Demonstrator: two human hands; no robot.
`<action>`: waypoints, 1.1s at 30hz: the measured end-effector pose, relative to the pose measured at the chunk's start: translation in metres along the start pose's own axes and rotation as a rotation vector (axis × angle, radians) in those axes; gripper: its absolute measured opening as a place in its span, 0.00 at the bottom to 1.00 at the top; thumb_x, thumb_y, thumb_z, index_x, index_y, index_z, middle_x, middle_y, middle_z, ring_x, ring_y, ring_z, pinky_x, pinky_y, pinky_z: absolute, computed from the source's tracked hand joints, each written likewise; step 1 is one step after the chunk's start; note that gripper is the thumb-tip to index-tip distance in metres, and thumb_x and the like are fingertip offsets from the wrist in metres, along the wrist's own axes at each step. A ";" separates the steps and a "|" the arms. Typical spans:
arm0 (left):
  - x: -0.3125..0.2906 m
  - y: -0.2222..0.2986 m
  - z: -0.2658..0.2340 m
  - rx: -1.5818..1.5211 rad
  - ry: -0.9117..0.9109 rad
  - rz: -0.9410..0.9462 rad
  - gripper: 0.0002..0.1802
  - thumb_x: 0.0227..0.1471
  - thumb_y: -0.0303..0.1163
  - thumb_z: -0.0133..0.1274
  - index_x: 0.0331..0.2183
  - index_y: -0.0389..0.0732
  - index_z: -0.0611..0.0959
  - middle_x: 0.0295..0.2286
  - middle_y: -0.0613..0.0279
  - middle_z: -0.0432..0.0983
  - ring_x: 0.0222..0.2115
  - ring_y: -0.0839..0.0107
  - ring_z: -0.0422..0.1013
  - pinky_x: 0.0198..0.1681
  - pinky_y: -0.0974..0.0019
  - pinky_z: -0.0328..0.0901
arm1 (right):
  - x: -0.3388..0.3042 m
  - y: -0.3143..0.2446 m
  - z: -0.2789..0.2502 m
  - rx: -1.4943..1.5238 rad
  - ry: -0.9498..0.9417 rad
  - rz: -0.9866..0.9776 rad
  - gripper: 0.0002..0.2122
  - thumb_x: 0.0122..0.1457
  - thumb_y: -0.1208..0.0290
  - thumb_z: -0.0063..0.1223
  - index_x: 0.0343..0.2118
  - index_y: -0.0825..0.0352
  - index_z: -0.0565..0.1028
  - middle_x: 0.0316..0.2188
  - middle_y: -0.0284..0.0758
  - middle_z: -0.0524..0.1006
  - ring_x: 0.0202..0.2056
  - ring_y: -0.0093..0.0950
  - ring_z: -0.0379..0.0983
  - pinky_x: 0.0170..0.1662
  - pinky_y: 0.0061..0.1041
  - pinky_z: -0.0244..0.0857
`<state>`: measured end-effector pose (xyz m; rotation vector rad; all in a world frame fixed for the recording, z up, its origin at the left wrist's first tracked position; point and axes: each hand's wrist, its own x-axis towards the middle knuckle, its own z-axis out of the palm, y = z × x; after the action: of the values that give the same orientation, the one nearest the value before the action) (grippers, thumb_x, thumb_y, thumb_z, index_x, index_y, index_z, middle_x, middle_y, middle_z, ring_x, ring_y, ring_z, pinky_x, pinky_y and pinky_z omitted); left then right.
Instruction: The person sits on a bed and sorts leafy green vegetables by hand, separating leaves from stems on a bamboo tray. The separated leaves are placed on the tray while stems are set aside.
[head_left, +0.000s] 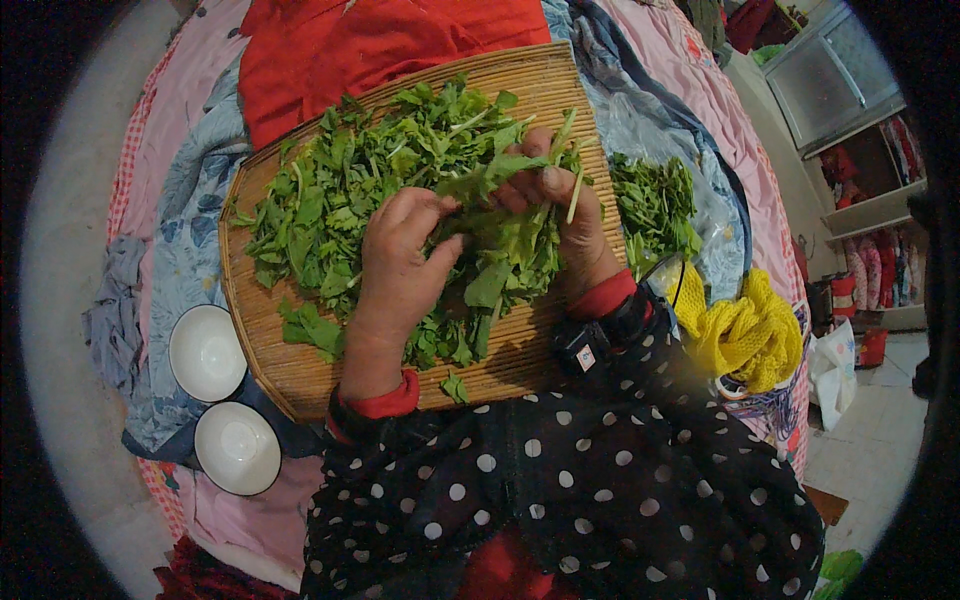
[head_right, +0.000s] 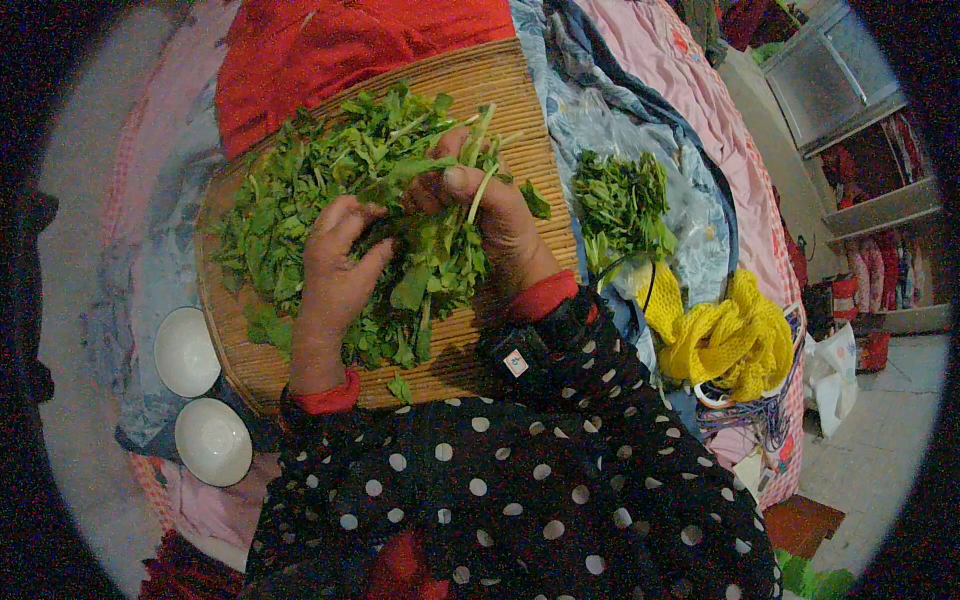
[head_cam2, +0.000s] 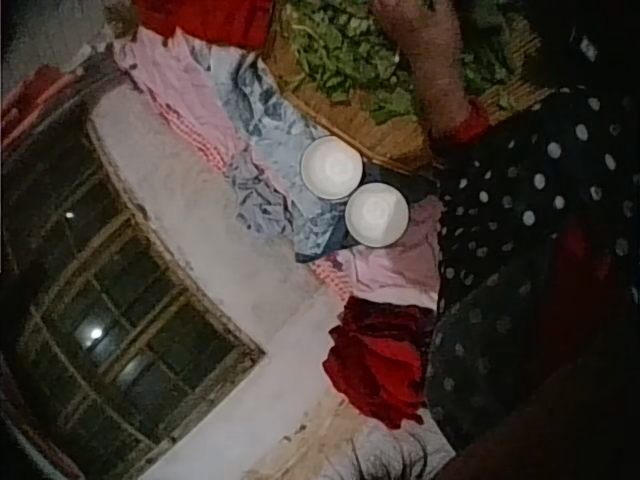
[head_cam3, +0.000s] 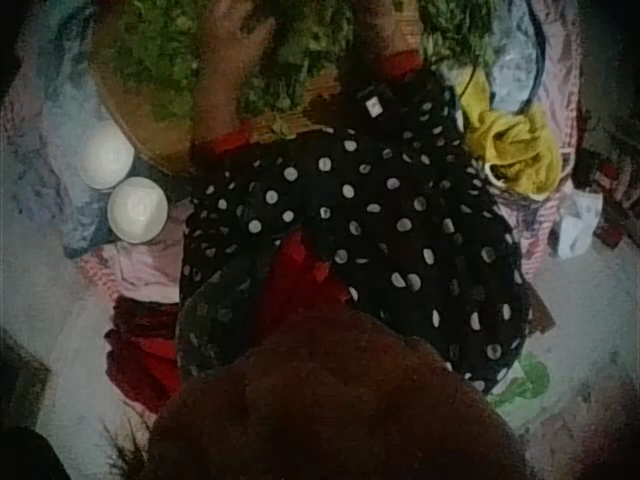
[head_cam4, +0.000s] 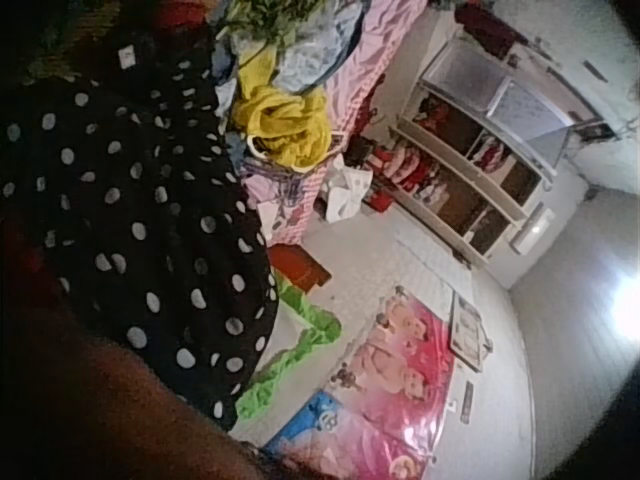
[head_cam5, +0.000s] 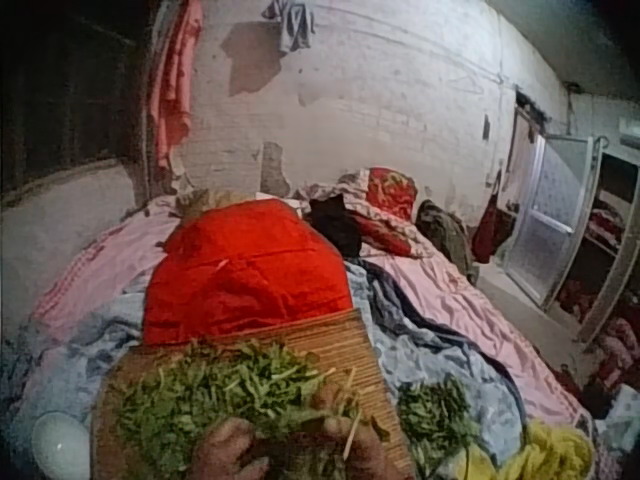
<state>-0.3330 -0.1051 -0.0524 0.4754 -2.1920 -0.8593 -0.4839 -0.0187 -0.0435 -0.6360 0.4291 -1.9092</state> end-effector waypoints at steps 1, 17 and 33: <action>-0.001 0.000 0.001 -0.030 0.034 -0.013 0.18 0.31 0.24 0.58 0.31 0.36 0.76 0.31 0.56 0.69 0.34 0.57 0.66 0.38 0.60 0.61 | -0.001 0.000 0.002 -0.049 0.031 -0.031 0.15 0.43 0.66 0.54 0.33 0.61 0.65 0.26 0.32 0.68 0.30 0.26 0.66 0.34 0.23 0.61; 0.000 -0.005 0.003 -0.022 0.189 -0.097 0.13 0.33 0.16 0.51 0.28 0.36 0.74 0.29 0.57 0.70 0.32 0.60 0.68 0.36 0.64 0.62 | -0.004 0.002 0.010 0.032 0.116 0.034 0.14 0.45 0.68 0.52 0.34 0.57 0.62 0.23 0.29 0.64 0.25 0.25 0.61 0.33 0.28 0.59; 0.001 -0.001 0.002 0.371 0.019 -0.013 0.17 0.32 0.22 0.56 0.32 0.41 0.76 0.32 0.61 0.69 0.37 0.60 0.64 0.42 0.59 0.56 | -0.009 -0.006 -0.002 0.232 0.062 0.117 0.10 0.48 0.61 0.51 0.32 0.55 0.67 0.19 0.26 0.58 0.19 0.21 0.58 0.27 0.25 0.55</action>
<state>-0.3351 -0.1050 -0.0535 0.6726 -2.3393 -0.4485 -0.4864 -0.0085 -0.0435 -0.3918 0.2719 -1.8366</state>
